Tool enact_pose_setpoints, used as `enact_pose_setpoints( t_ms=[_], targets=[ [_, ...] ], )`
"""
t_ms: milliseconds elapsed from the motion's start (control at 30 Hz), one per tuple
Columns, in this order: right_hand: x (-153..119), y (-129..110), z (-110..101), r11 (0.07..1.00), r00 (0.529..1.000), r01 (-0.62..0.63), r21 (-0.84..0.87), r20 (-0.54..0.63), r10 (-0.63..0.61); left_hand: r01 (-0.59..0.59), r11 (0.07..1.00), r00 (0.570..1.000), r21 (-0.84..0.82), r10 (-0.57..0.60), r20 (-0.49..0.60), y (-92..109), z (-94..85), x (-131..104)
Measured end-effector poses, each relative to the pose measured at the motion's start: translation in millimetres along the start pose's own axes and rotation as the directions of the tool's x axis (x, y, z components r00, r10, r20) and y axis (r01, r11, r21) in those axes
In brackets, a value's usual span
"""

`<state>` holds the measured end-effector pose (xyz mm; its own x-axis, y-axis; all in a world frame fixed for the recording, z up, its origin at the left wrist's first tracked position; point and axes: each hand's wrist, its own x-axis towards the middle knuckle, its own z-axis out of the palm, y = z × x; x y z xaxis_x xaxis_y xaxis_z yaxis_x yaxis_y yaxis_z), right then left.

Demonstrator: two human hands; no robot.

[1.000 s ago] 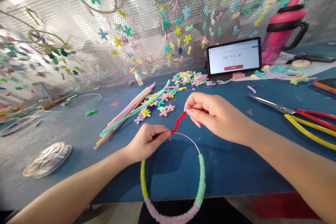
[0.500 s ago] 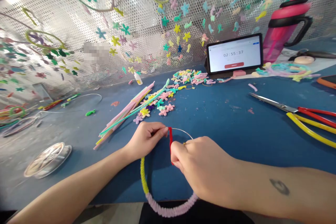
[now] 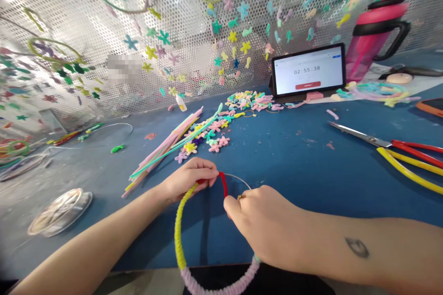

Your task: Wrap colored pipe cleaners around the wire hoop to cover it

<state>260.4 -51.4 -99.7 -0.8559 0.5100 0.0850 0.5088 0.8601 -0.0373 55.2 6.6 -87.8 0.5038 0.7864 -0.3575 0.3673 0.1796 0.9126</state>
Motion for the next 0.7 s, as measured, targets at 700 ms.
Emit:
enact_pose_setpoints(
  t_ms=[700],
  targets=[
    [24.0, 47.6, -30.2, 0.121, 0.943, -0.301, 0.946, 0.276, 0.188, -0.406, 0.908, 0.91, -0.105, 0.391, -0.139, 4.2, 4.2, -16.7]
  ],
)
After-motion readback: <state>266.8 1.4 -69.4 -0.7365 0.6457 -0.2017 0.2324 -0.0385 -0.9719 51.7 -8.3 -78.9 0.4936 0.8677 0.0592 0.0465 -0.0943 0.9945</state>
